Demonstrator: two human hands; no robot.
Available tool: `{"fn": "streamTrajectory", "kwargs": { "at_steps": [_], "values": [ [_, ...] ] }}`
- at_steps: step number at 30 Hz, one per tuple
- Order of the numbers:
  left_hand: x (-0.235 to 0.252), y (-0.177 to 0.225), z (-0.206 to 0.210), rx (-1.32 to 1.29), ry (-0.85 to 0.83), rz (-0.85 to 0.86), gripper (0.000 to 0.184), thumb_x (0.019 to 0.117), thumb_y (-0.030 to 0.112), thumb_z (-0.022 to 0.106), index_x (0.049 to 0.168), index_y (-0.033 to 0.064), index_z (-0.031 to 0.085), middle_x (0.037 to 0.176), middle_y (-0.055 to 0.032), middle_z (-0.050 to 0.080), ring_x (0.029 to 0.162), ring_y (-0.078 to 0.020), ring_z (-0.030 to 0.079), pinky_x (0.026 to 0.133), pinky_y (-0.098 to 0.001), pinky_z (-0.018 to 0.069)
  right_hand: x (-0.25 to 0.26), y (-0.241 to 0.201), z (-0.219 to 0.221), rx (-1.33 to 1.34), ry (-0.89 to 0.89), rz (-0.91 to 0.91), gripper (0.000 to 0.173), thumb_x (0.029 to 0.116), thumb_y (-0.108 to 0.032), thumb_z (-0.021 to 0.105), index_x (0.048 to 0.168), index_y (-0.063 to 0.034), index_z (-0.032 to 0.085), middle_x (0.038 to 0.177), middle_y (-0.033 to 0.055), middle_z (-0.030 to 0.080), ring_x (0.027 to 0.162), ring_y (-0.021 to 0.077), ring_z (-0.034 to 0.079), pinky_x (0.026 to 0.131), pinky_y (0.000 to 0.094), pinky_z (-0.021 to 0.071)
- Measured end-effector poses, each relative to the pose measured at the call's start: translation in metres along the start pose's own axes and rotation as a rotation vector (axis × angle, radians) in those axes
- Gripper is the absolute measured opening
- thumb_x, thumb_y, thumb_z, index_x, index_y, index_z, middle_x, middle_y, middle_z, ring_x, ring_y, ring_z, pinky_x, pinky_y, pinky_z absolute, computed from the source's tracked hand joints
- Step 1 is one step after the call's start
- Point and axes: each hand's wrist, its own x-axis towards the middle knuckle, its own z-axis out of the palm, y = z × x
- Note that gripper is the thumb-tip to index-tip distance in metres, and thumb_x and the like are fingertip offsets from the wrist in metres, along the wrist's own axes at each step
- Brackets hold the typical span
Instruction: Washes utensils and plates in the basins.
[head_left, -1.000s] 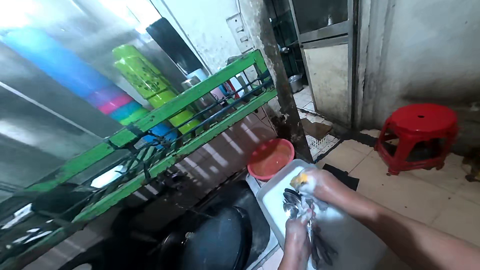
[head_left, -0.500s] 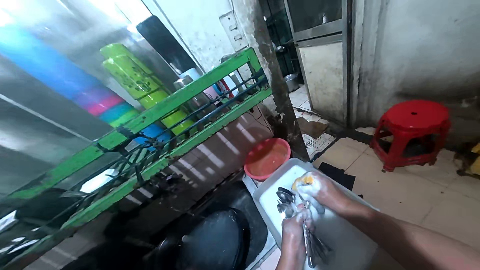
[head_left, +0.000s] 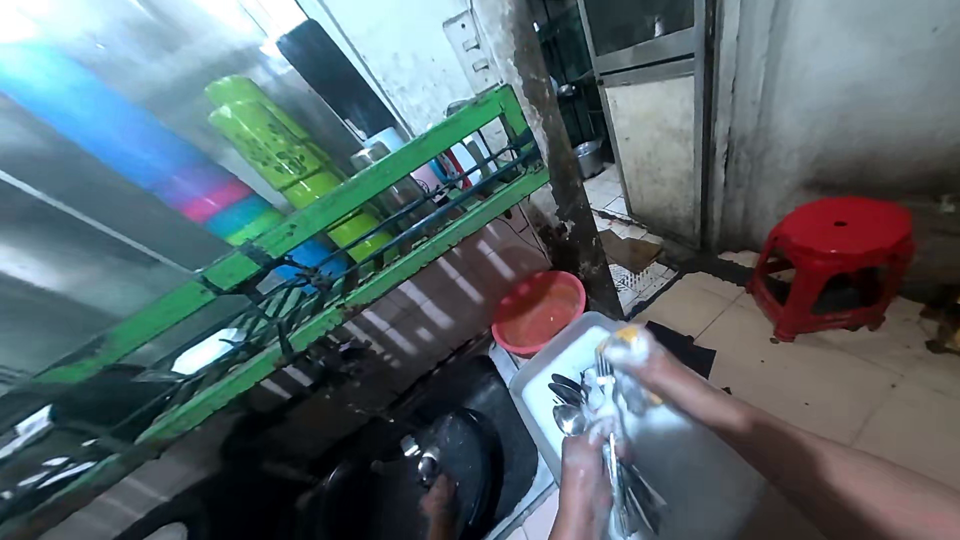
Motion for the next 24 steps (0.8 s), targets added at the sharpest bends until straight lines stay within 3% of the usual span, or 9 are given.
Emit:
{"fn": "streamTrajectory", "kwargs": {
  "at_steps": [2,4,7,9,12,14,17,19,24],
  "values": [
    [-0.002,0.0,0.003,0.08,0.004,-0.006,0.01,0.0997,-0.001,0.054,0.092,-0.004,0.06,0.063,-0.007,0.059,0.052,-0.0134,0.058,0.051,-0.0286,0.0536,-0.006,-0.006,0.001,-0.137,-0.079,-0.112,0.036,0.1006,-0.027,0.066,0.123,0.0006,0.066,0.113,0.0218,0.069,0.107,0.0337,0.067,0.097,0.054,0.0505],
    [-0.002,-0.001,0.003,0.119,-0.003,-0.029,0.01,0.1021,0.002,0.054,0.099,-0.0049,0.06,0.067,-0.0075,0.06,0.054,-0.0132,0.058,0.051,-0.0281,0.0537,0.001,-0.005,-0.008,-0.148,0.032,-0.18,0.035,0.0998,-0.02,0.066,0.126,0.0038,0.065,0.118,0.0247,0.068,0.113,0.037,0.066,0.103,0.0549,0.0495],
    [0.001,-0.004,0.005,0.137,0.018,-0.027,0.01,0.1019,0.003,0.056,0.096,-0.0052,0.059,0.062,-0.0065,0.057,0.05,-0.0129,0.056,0.049,-0.0273,0.0523,0.022,-0.009,-0.027,0.128,0.273,-0.037,0.038,0.1026,-0.023,0.062,0.132,0.0024,0.06,0.121,0.0243,0.066,0.112,0.0349,0.065,0.1,0.0549,0.0501],
    [0.004,-0.004,0.007,0.164,0.077,-0.021,0.009,0.1015,0.003,0.057,0.097,-0.0054,0.058,0.06,-0.0065,0.055,0.048,-0.0128,0.054,0.048,-0.0271,0.0514,0.014,-0.012,-0.024,0.225,0.272,0.077,0.043,0.1028,-0.026,0.063,0.136,0.0002,0.057,0.122,0.0227,0.066,0.112,0.0324,0.065,0.099,0.0532,0.0506],
    [0.006,-0.004,0.01,0.172,0.147,-0.01,0.014,0.103,0.005,0.055,0.093,-0.0046,0.059,0.058,-0.0058,0.054,0.046,-0.0121,0.053,0.046,-0.0264,0.0496,-0.021,-0.012,0.01,0.085,0.048,0.082,0.037,0.1002,-0.028,0.067,0.127,-0.0023,0.062,0.106,0.0179,0.069,0.095,0.0284,0.067,0.086,0.0504,0.0548],
    [0.008,-0.005,0.008,0.127,0.15,0.017,0.023,0.1052,0.007,0.051,0.087,-0.0038,0.061,0.057,-0.0057,0.056,0.046,-0.0125,0.054,0.047,-0.0269,0.0497,-0.027,-0.011,0.019,0.0,-0.06,0.032,0.033,0.0985,-0.026,0.068,0.12,-0.0023,0.066,0.105,0.0169,0.069,0.097,0.0279,0.067,0.088,0.0502,0.0537],
    [0.008,-0.001,0.005,-0.081,0.12,-0.01,0.027,0.1097,0.012,0.041,0.109,-0.0059,0.062,0.077,-0.0095,0.066,0.062,-0.0155,0.064,0.057,-0.0292,0.0574,-0.018,-0.007,-0.007,-0.084,-0.099,-0.033,0.036,0.1019,-0.025,0.064,0.127,0.0016,0.064,0.117,0.0219,0.068,0.11,0.0316,0.065,0.1,0.0514,0.0499],
    [0.011,0.001,0.004,-0.239,0.093,-0.026,0.028,0.1106,0.013,0.037,0.115,-0.0045,0.059,0.091,-0.0125,0.071,0.078,-0.0208,0.072,0.07,-0.0345,0.0618,-0.01,-0.019,-0.028,-0.263,-0.247,0.054,0.036,0.1021,-0.024,0.064,0.126,0.0021,0.064,0.119,0.025,0.066,0.112,0.037,0.064,0.1,0.0563,0.0472],
    [0.015,-0.005,0.006,-0.136,0.028,-0.022,0.013,0.1003,-0.001,0.055,0.111,-0.005,0.061,0.094,-0.0135,0.07,0.085,-0.0193,0.069,0.079,-0.0347,0.0597,-0.018,-0.01,-0.015,-0.514,-0.756,-0.02,0.033,0.1006,-0.022,0.064,0.121,0.004,0.065,0.113,0.0258,0.066,0.105,0.0378,0.064,0.094,0.0572,0.0478]
  ]
}}
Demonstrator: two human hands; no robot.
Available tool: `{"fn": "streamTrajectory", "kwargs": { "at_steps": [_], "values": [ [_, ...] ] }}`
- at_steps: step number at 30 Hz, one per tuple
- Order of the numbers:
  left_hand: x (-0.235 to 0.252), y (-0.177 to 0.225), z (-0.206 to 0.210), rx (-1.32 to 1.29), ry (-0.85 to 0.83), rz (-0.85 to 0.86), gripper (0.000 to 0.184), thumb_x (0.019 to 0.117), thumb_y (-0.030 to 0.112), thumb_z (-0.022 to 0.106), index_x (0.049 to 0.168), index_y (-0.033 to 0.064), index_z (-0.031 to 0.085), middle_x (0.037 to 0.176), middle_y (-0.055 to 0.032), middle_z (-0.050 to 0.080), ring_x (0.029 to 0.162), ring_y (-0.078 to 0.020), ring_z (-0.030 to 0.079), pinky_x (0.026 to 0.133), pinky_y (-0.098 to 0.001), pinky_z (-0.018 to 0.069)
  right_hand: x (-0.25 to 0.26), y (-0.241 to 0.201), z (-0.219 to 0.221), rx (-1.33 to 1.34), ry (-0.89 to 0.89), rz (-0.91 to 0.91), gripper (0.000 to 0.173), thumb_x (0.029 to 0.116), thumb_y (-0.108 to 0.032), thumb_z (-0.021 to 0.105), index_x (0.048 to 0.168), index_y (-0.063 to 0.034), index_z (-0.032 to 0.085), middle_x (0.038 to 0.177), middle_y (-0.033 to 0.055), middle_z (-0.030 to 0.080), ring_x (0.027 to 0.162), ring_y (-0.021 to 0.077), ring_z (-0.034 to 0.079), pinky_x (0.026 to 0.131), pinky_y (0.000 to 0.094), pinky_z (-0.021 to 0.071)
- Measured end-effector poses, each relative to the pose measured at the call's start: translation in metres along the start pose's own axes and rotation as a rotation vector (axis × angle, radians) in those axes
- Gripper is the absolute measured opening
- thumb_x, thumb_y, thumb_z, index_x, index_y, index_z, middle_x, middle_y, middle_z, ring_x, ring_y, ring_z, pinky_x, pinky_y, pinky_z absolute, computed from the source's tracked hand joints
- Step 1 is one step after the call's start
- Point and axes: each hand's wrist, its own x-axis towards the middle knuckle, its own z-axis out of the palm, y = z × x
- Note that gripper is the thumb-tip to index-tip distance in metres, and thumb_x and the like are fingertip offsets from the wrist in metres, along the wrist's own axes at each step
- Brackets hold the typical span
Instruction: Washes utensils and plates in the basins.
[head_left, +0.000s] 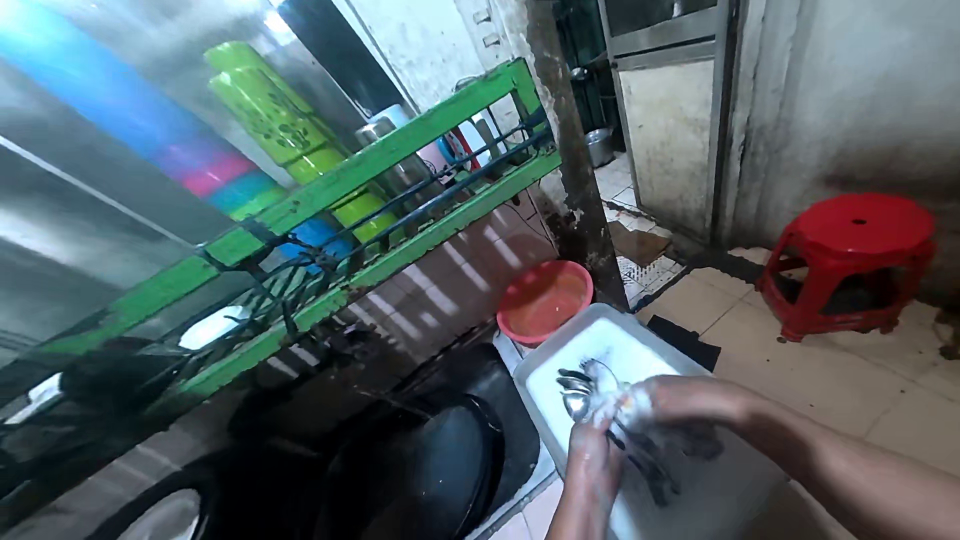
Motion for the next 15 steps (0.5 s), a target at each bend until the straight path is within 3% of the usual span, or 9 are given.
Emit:
{"fn": "streamTrajectory", "kwargs": {
  "at_steps": [3,6,9,11,13,15],
  "values": [
    [0.001,0.0,-0.004,0.133,0.001,0.032,0.013,0.0978,-0.001,0.06,0.108,-0.008,0.066,0.094,-0.0153,0.072,0.087,-0.0201,0.07,0.081,-0.0353,0.059,-0.002,0.003,0.015,0.001,-0.118,-0.104,0.03,0.0979,-0.011,0.065,0.12,0.0085,0.062,0.112,0.0285,0.065,0.103,0.0393,0.063,0.092,0.0582,0.0481],
    [0.005,0.02,-0.002,-0.057,0.001,0.078,0.013,0.1036,0.0,0.049,0.101,-0.0064,0.059,0.074,-0.0122,0.066,0.067,-0.0213,0.068,0.069,-0.0378,0.0619,-0.014,0.004,0.02,0.012,-0.181,-0.089,0.028,0.0961,-0.012,0.068,0.118,0.0041,0.062,0.101,0.0214,0.065,0.09,0.031,0.064,0.082,0.0518,0.0521],
    [0.007,0.068,-0.01,-0.127,-0.017,0.264,0.018,0.105,0.005,0.049,0.094,-0.0009,0.062,0.067,-0.0049,0.06,0.06,-0.0166,0.063,0.065,-0.0347,0.0608,-0.026,-0.003,0.016,-0.073,-0.186,0.001,0.033,0.095,-0.015,0.072,0.122,0.0017,0.064,0.109,0.0244,0.067,0.1,0.0378,0.066,0.091,0.0589,0.0504],
    [0.012,0.104,-0.027,0.12,0.02,0.452,0.02,0.1037,0.015,0.057,0.093,0.0036,0.069,0.069,-0.0025,0.065,0.063,-0.0132,0.065,0.064,-0.03,0.058,-0.029,0.002,0.015,-0.057,-0.09,0.018,0.036,0.0939,-0.015,0.073,0.126,-0.0005,0.063,0.117,0.0237,0.066,0.109,0.0383,0.064,0.097,0.0591,0.049],
    [0.021,0.135,-0.044,0.47,0.178,0.569,0.023,0.1034,0.028,0.061,0.104,0.0071,0.069,0.077,-0.0027,0.066,0.066,-0.0125,0.063,0.061,-0.0295,0.0555,-0.021,0.016,0.019,-0.095,0.016,0.027,0.038,0.0931,-0.014,0.073,0.127,-0.0009,0.063,0.122,0.025,0.065,0.114,0.0408,0.063,0.099,0.061,0.0482],
    [0.039,0.155,-0.069,0.785,0.377,0.561,0.038,0.1045,0.036,0.058,0.124,0.0034,0.063,0.101,-0.0156,0.068,0.086,-0.0272,0.065,0.077,-0.0474,0.0548,-0.012,0.029,0.026,-0.118,0.099,0.09,0.042,0.093,-0.015,0.072,0.13,0.0007,0.061,0.124,0.0271,0.064,0.116,0.0432,0.063,0.099,0.0629,0.0477]
  ]
}}
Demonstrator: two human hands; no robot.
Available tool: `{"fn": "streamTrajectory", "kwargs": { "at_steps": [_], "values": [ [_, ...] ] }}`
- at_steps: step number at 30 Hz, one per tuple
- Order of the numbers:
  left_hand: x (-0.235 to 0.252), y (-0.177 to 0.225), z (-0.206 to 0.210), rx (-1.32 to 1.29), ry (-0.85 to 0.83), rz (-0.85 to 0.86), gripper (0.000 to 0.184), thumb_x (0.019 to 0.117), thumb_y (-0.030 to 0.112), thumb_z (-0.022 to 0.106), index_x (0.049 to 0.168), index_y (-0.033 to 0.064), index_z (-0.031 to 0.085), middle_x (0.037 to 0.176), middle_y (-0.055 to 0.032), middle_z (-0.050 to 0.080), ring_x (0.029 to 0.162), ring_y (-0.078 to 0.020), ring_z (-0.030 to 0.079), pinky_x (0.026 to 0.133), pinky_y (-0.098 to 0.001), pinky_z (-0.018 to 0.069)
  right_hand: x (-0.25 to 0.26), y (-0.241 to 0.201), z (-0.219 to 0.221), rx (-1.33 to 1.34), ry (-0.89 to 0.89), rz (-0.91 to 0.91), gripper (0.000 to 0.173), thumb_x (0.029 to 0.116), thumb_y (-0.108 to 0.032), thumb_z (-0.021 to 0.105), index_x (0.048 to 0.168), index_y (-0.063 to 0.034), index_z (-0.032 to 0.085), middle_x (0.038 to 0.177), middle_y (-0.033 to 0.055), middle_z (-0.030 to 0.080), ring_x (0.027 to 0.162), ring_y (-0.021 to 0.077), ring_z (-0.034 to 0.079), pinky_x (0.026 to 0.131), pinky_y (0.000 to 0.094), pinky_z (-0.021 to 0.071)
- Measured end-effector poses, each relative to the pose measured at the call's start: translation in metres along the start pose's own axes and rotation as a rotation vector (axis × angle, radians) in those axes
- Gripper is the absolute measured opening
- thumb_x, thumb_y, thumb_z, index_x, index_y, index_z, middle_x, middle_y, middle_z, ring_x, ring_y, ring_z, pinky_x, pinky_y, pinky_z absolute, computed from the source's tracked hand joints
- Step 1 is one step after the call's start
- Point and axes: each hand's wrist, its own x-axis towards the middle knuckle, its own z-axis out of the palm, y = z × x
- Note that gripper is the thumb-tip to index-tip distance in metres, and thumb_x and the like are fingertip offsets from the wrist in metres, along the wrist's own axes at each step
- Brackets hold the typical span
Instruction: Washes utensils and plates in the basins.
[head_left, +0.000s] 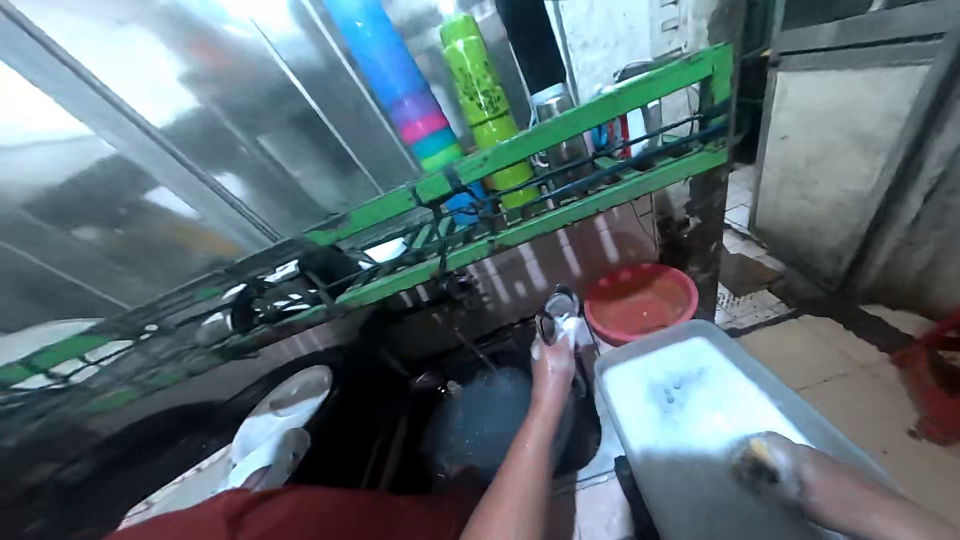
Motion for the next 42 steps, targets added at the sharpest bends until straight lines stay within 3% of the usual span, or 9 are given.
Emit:
{"fn": "streamTrajectory", "kwargs": {
  "at_steps": [4,10,12,14,19,25,32,36,42],
  "values": [
    [0.052,-0.082,-0.021,0.35,0.1,-0.075,0.05,0.1068,0.032,0.054,0.146,0.0013,0.051,0.136,-0.0271,0.06,0.122,-0.0428,0.06,0.104,-0.0598,0.0465,0.009,0.016,0.011,-0.078,0.009,0.159,0.051,0.0937,-0.026,0.072,0.136,-0.0042,0.054,0.119,0.0271,0.066,0.112,0.0466,0.064,0.091,0.068,0.0495],
    [0.08,-0.13,-0.056,0.85,-0.178,-0.411,0.048,0.11,0.032,0.045,0.134,-0.0072,0.059,0.14,-0.0277,0.057,0.136,-0.0389,0.051,0.115,-0.0523,0.0385,0.008,0.02,0.013,-0.078,0.01,0.13,0.046,0.0951,-0.021,0.069,0.137,-0.0074,0.055,0.125,0.0253,0.064,0.114,0.0453,0.063,0.092,0.0666,0.049],
    [0.083,-0.125,-0.052,0.731,-0.152,-0.357,0.046,0.1097,0.029,0.046,0.131,-0.0092,0.06,0.132,-0.0276,0.062,0.125,-0.0376,0.06,0.109,-0.0504,0.045,0.007,0.022,0.014,-0.06,0.008,0.128,0.052,0.0939,-0.019,0.07,0.141,-0.0081,0.052,0.128,0.025,0.062,0.115,0.0454,0.063,0.093,0.0668,0.0491],
    [0.082,-0.108,-0.031,0.429,-0.11,-0.274,0.042,0.1095,0.028,0.048,0.128,-0.0077,0.06,0.108,-0.0239,0.068,0.089,-0.0317,0.067,0.085,-0.0473,0.0552,0.003,0.022,0.014,-0.003,0.02,0.137,0.055,0.0935,-0.014,0.07,0.145,-0.0088,0.05,0.129,0.0261,0.062,0.117,0.0462,0.062,0.095,0.0672,0.0485],
    [0.012,-0.001,0.047,-0.354,-0.374,-0.323,0.025,0.1068,0.024,0.052,0.109,0.0013,0.064,0.068,-0.0052,0.062,0.046,-0.0089,0.05,0.043,-0.0241,0.0444,0.01,0.011,0.004,0.105,0.139,0.133,0.042,0.0966,-0.021,0.068,0.135,-0.0069,0.06,0.125,0.0218,0.066,0.118,0.0389,0.063,0.1,0.0603,0.0487],
    [-0.087,0.021,0.105,-0.337,-0.671,-0.529,0.018,0.1071,0.011,0.049,0.103,-0.0025,0.06,0.066,-0.0045,0.06,0.045,-0.0085,0.051,0.042,-0.0223,0.0446,-0.003,-0.001,-0.021,0.871,0.527,-0.018,0.047,0.0874,-0.014,0.079,0.129,-0.0054,0.06,0.108,0.0108,0.068,0.095,0.0186,0.068,0.085,0.0379,0.0576],
    [-0.114,0.019,0.115,-0.166,-0.591,-0.476,0.017,0.1052,0.009,0.054,0.097,-0.0057,0.058,0.059,-0.0068,0.056,0.043,-0.0118,0.054,0.041,-0.0244,0.0486,0.013,-0.015,-0.027,0.712,0.61,0.07,0.048,0.0873,-0.014,0.079,0.131,-0.0055,0.062,0.115,0.0174,0.068,0.106,0.0291,0.066,0.094,0.0511,0.0525],
    [-0.119,0.015,0.113,0.041,-0.522,-0.416,0.015,0.105,0.005,0.049,0.111,-0.0071,0.052,0.065,-0.0061,0.052,0.047,-0.0116,0.051,0.046,-0.026,0.0473,0.015,-0.032,-0.016,0.653,0.412,0.051,0.053,0.0915,-0.015,0.075,0.14,-0.0046,0.055,0.122,0.0219,0.066,0.113,0.0331,0.064,0.099,0.0523,0.0497],
    [-0.12,-0.008,0.104,-0.002,-0.471,-0.483,0.021,0.1063,0.014,0.054,0.108,-0.0063,0.055,0.063,-0.0067,0.053,0.044,-0.0122,0.051,0.044,-0.0263,0.0475,0.019,-0.023,-0.056,0.696,0.624,0.08,0.048,0.0904,-0.015,0.077,0.134,-0.0039,0.06,0.119,0.0212,0.067,0.109,0.0343,0.065,0.096,0.0556,0.0506]
  ]
}}
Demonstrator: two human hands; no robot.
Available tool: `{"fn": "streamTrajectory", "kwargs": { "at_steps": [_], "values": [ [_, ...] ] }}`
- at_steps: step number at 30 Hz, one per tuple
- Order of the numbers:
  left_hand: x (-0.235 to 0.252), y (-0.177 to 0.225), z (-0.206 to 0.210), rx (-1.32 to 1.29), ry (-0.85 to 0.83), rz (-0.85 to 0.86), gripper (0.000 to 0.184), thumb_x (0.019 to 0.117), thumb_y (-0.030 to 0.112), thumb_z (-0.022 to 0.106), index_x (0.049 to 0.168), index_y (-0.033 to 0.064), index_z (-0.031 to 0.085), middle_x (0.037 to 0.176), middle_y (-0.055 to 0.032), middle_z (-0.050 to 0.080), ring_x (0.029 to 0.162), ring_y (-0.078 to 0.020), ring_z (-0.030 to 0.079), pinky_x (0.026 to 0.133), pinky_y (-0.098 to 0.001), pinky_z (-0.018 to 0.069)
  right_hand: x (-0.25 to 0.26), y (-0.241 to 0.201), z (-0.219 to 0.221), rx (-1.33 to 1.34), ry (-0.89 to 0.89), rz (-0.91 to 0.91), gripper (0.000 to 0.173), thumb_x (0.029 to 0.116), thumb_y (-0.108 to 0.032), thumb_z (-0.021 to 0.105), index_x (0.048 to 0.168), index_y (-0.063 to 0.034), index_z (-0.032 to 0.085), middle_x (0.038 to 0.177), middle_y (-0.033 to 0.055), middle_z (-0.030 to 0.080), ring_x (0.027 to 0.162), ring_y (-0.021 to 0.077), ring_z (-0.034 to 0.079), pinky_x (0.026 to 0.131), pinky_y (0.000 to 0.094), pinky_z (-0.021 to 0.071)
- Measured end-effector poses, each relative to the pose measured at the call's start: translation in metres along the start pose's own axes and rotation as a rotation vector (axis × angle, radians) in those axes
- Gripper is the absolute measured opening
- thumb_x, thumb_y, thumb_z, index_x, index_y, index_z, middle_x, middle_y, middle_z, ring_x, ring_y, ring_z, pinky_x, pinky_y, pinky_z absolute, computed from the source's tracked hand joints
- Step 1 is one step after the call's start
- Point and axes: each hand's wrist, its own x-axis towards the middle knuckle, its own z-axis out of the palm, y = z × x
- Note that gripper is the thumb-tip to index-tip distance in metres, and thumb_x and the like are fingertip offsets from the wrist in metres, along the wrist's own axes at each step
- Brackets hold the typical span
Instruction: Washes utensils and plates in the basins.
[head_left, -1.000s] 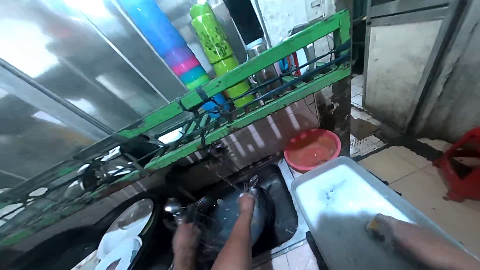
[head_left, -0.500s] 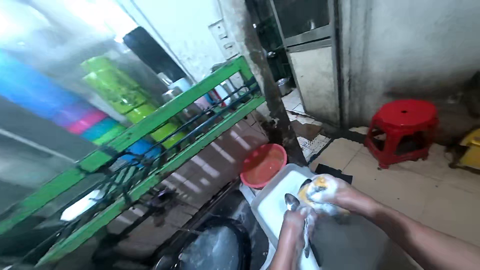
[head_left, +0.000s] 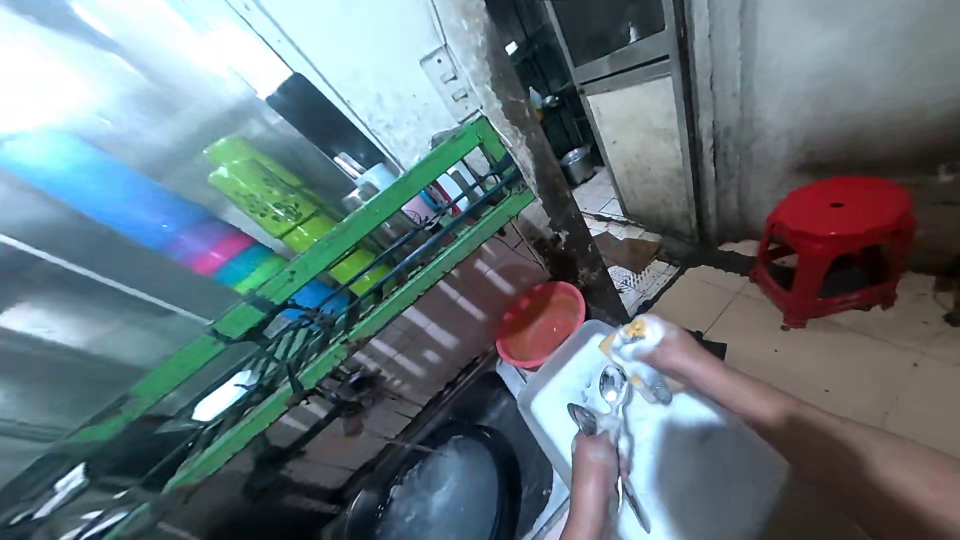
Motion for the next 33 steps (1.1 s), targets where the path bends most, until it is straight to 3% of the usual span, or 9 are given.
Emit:
{"fn": "streamTrajectory", "kwargs": {
  "at_steps": [2,4,9,12,18,21,26,30,33],
  "values": [
    [-0.001,0.0,-0.005,-0.091,-0.007,-0.028,0.02,0.1066,0.012,0.053,0.109,-0.0079,0.054,0.063,-0.008,0.056,0.046,-0.0134,0.055,0.045,-0.0268,0.0515,-0.006,-0.004,-0.001,0.017,-0.112,-0.005,0.048,0.0876,-0.01,0.078,0.132,-0.0056,0.06,0.113,0.0185,0.068,0.1,0.0303,0.067,0.088,0.0511,0.0542],
    [-0.004,-0.001,-0.005,-0.17,-0.025,0.002,0.019,0.1058,0.011,0.054,0.105,-0.0074,0.055,0.061,-0.0082,0.057,0.045,-0.014,0.057,0.044,-0.027,0.052,-0.009,-0.004,0.005,-0.122,-0.264,-0.017,0.047,0.0854,-0.01,0.08,0.128,-0.0065,0.063,0.113,0.0169,0.068,0.103,0.0298,0.066,0.091,0.0514,0.0531],
    [-0.006,-0.003,-0.008,-0.389,-0.195,-0.008,0.028,0.1094,0.019,0.045,0.092,0.0005,0.056,0.059,-0.0046,0.054,0.044,-0.012,0.053,0.042,-0.0255,0.0485,-0.012,0.004,0.014,-0.115,-0.235,-0.064,0.048,0.0824,-0.012,0.084,0.126,-0.0068,0.065,0.111,0.0147,0.069,0.101,0.027,0.067,0.091,0.0493,0.0535],
    [-0.008,-0.001,-0.012,-0.505,-0.315,-0.099,0.025,0.1094,0.019,0.045,0.095,0.0028,0.057,0.063,-0.0042,0.057,0.048,-0.0117,0.055,0.046,-0.0251,0.05,-0.016,0.005,0.003,-0.069,-0.261,-0.116,0.046,0.0813,-0.011,0.084,0.123,-0.0064,0.065,0.108,0.0136,0.069,0.098,0.0246,0.066,0.088,0.0469,0.0541],
    [-0.002,0.0,-0.017,-0.571,-0.192,-0.107,0.012,0.1058,0.008,0.049,0.109,-0.0022,0.056,0.075,-0.0117,0.064,0.057,-0.0181,0.065,0.049,-0.0286,0.0558,-0.024,0.006,-0.021,0.175,-0.23,-0.054,0.045,0.0844,-0.003,0.078,0.126,-0.0063,0.062,0.099,0.0108,0.07,0.081,0.019,0.069,0.073,0.0368,0.0588],
    [-0.004,0.002,-0.016,-0.548,-0.163,-0.091,0.013,0.1056,0.007,0.05,0.111,-0.0026,0.055,0.075,-0.0122,0.065,0.056,-0.0173,0.064,0.047,-0.0274,0.0546,-0.027,0.009,-0.03,0.257,-0.253,-0.024,0.048,0.0839,0.0,0.075,0.128,-0.007,0.059,0.097,0.0109,0.07,0.078,0.0191,0.069,0.068,0.035,0.0592],
    [-0.002,-0.002,-0.009,-0.5,-0.185,-0.063,0.012,0.1052,0.007,0.051,0.107,-0.0034,0.056,0.069,-0.0106,0.062,0.052,-0.0161,0.061,0.046,-0.0264,0.0531,-0.029,0.007,-0.023,0.133,-0.331,0.002,0.051,0.0827,-0.002,0.079,0.129,-0.0083,0.059,0.106,0.0108,0.069,0.089,0.0196,0.069,0.078,0.0383,0.0584],
    [-0.005,-0.005,-0.001,-0.337,-0.219,0.054,0.015,0.1041,0.009,0.053,0.092,0.0004,0.056,0.06,-0.0036,0.053,0.045,-0.0101,0.051,0.043,-0.0228,0.0465,-0.028,-0.001,-0.016,0.011,-0.287,-0.027,0.046,0.0844,-0.012,0.081,0.126,-0.0085,0.063,0.105,0.011,0.069,0.092,0.0207,0.068,0.083,0.0418,0.0564],
    [-0.011,-0.001,0.004,-0.142,-0.143,0.091,0.013,0.1027,0.01,0.057,0.097,-0.0011,0.058,0.06,-0.0043,0.053,0.046,-0.0113,0.052,0.043,-0.0244,0.0461,-0.028,-0.005,-0.016,-0.001,-0.229,-0.009,0.044,0.0862,-0.012,0.079,0.126,-0.0077,0.061,0.106,0.0132,0.069,0.092,0.0232,0.068,0.083,0.0448,0.0562]
  ]
}}
